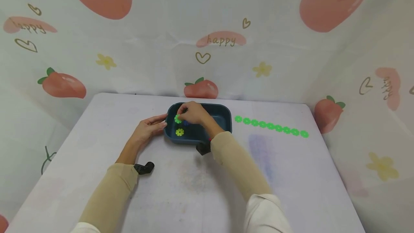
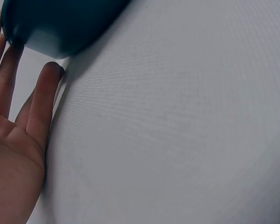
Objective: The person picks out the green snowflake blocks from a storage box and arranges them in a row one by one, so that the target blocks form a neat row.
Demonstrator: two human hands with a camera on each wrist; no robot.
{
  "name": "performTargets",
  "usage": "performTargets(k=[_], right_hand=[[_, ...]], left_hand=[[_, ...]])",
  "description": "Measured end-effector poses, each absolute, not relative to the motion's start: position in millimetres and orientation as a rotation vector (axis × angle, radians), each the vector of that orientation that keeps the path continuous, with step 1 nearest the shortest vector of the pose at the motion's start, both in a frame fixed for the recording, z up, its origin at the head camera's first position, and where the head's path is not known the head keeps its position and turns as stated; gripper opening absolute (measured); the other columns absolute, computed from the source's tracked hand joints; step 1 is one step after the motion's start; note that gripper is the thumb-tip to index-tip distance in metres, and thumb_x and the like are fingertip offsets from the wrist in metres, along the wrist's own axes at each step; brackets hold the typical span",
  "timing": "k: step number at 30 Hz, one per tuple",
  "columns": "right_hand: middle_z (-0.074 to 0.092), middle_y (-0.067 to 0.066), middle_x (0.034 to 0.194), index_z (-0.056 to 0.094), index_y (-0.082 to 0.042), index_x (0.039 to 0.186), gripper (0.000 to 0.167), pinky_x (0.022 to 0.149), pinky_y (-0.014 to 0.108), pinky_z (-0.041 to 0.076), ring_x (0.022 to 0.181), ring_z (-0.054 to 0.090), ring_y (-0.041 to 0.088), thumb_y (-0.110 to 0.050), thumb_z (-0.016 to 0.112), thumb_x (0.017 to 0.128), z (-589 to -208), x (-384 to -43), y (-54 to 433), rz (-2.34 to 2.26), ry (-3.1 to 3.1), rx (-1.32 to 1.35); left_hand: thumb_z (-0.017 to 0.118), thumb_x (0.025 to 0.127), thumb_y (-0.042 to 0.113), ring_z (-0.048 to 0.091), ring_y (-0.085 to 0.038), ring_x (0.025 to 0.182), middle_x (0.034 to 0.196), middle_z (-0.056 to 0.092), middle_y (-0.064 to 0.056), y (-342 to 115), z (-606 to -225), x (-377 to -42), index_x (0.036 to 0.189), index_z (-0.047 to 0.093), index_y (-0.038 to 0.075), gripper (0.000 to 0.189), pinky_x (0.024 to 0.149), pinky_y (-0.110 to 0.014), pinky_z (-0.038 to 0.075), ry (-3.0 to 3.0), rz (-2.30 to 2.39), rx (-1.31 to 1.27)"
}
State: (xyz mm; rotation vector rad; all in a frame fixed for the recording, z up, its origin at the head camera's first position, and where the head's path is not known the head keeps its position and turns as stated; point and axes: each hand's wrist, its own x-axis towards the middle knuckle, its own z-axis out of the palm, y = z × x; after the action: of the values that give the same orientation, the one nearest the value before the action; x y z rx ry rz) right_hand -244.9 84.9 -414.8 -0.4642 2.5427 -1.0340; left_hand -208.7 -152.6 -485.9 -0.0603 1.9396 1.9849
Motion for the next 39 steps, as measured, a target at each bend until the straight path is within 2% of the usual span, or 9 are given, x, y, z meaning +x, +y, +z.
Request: performTargets(k=[6, 9, 14, 20, 25, 28, 33, 39], right_hand=[[0.071, 0.001, 0.094, 0.074, -0.018, 0.104, 0.013, 0.074, 0.029, 0.051, 0.085, 0.062, 0.020, -0.027, 0.068, 0.097, -404.4, -236.2, 95.5, -1.178, 2.498, -0.427], [0.071, 0.002, 0.094, 0.073, -0.018, 0.104, 0.013, 0.070, 0.030, 0.051, 0.088, 0.065, 0.028, -0.028, 0.068, 0.097, -402.0, -232.9, 103.5, -1.247, 2.483, -0.397], [0.071, 0.013, 0.103, 0.069, -0.017, 0.106, 0.015, 0.075, 0.034, 0.051, 0.104, 0.064, 0.041, -0.030, 0.066, 0.099, -399.8, -227.4, 120.1, -1.359, 2.448, -0.348], [0.070, 0.023, 0.112, 0.064, -0.016, 0.114, 0.020, 0.082, 0.036, 0.048, 0.110, 0.061, 0.041, -0.031, 0.063, 0.101, -399.5, -221.3, 145.7, -1.378, 2.496, -0.283], [0.069, 0.022, 0.109, 0.064, -0.016, 0.115, 0.022, 0.084, 0.037, 0.045, 0.109, 0.060, 0.039, -0.033, 0.064, 0.101, -396.4, -217.5, 166.4, -1.401, 2.528, -0.204], [0.070, 0.015, 0.103, 0.065, -0.016, 0.115, 0.023, 0.084, 0.036, 0.046, 0.108, 0.060, 0.038, -0.034, 0.064, 0.101, -393.2, -213.8, 177.2, -1.425, 2.549, -0.179], [0.069, 0.004, 0.088, 0.068, -0.014, 0.114, 0.024, 0.078, 0.034, 0.048, 0.099, 0.059, 0.040, -0.033, 0.067, 0.099, -389.5, -206.2, 189.6, -1.488, 2.582, -0.151], [0.066, 0.000, 0.083, 0.070, -0.014, 0.111, 0.025, 0.071, 0.030, 0.048, 0.092, 0.057, 0.040, -0.035, 0.070, 0.097, -393.3, -201.0, 200.4, -1.562, 2.585, -0.090]], left_hand=[[0.081, 0.089, 0.020, 0.072, -0.002, 0.102, 0.145, 0.060, -0.012, -152.8, -491.1, -211.1, 0.142, 0.060, 0.008, 0.059, 0.088, -0.019, 0.058, 1.927, 2.024, -0.066], [0.082, 0.088, 0.020, 0.072, -0.001, 0.104, 0.145, 0.060, -0.012, -152.3, -491.5, -211.0, 0.142, 0.060, 0.007, 0.059, 0.088, -0.019, 0.058, 1.936, 2.030, -0.060], [0.081, 0.088, 0.019, 0.071, 0.002, 0.105, 0.148, 0.058, -0.012, -152.7, -490.9, -209.2, 0.143, 0.060, 0.008, 0.059, 0.088, -0.017, 0.057, 1.950, 2.025, -0.054], [0.082, 0.088, 0.020, 0.071, 0.001, 0.104, 0.147, 0.059, -0.013, -151.3, -489.8, -209.1, 0.142, 0.060, 0.008, 0.060, 0.088, -0.017, 0.057, 1.951, 2.026, -0.036], [0.081, 0.089, 0.017, 0.072, 0.001, 0.101, 0.146, 0.059, -0.014, -151.5, -490.6, -209.0, 0.142, 0.060, 0.006, 0.059, 0.086, -0.018, 0.058, 1.944, 2.033, -0.033], [0.081, 0.088, 0.019, 0.072, 0.001, 0.100, 0.146, 0.059, -0.013, -151.5, -490.7, -208.6, 0.143, 0.060, 0.007, 0.060, 0.086, -0.018, 0.058, 1.952, 2.022, -0.035], [0.082, 0.088, 0.021, 0.072, 0.001, 0.102, 0.147, 0.059, -0.012, -151.4, -490.3, -208.6, 0.143, 0.060, 0.008, 0.060, 0.087, -0.017, 0.057, 1.959, 2.014, -0.041], [0.082, 0.088, 0.023, 0.070, 0.002, 0.104, 0.148, 0.058, -0.010, -152.4, -489.6, -208.8, 0.143, 0.060, 0.010, 0.060, 0.088, -0.016, 0.056, 1.964, 1.997, -0.056]])
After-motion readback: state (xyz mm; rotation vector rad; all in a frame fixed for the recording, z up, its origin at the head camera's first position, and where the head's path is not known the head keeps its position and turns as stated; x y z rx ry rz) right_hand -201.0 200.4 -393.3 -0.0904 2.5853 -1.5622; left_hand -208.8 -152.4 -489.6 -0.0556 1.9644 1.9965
